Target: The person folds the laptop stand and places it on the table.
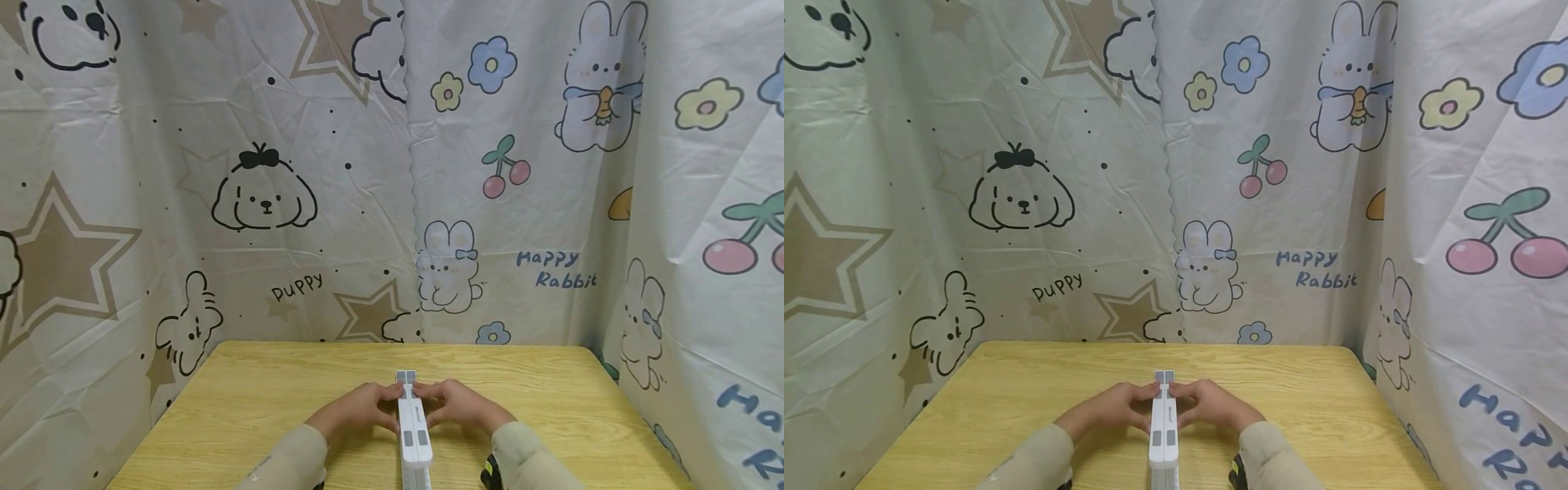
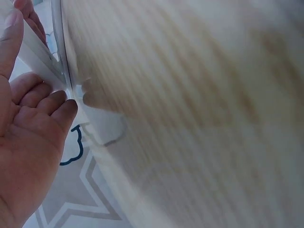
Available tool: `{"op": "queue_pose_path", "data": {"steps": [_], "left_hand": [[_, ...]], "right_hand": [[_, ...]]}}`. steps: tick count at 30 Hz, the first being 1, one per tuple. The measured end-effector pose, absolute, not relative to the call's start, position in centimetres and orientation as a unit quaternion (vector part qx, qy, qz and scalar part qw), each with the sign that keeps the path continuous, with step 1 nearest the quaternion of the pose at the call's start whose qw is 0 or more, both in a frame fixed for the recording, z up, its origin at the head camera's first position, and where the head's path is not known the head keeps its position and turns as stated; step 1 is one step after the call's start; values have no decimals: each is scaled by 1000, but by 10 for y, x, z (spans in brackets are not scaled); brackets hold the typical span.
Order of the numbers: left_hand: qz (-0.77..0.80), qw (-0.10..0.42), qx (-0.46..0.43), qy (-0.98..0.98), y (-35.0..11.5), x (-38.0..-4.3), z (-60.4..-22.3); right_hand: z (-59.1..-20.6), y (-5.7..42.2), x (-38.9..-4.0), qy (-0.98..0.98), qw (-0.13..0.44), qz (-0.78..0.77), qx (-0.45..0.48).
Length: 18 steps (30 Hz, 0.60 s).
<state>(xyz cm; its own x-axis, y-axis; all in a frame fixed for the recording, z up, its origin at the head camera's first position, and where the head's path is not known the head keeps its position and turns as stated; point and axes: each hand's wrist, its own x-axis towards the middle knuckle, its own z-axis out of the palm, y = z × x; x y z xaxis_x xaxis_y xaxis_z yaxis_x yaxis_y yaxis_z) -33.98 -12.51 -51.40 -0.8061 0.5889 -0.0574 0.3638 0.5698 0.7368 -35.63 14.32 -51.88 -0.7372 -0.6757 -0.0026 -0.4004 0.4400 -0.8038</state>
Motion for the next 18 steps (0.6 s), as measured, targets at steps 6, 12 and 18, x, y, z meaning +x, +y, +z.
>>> {"op": "queue_pose_path", "data": {"steps": [6, 12, 18], "left_hand": [[354, 141, 268, 885, -123, -337, -517], [344, 120, 279, 889, -120, -338, -521], [328, 105, 273, 898, -117, -335, -522]], "right_hand": [[-524, 142, -352, 838, 159, -410, -322], [-524, 140, -349, 850, 149, -381, -331], [-523, 138, -343, 862, 137, -360, -329]]}}
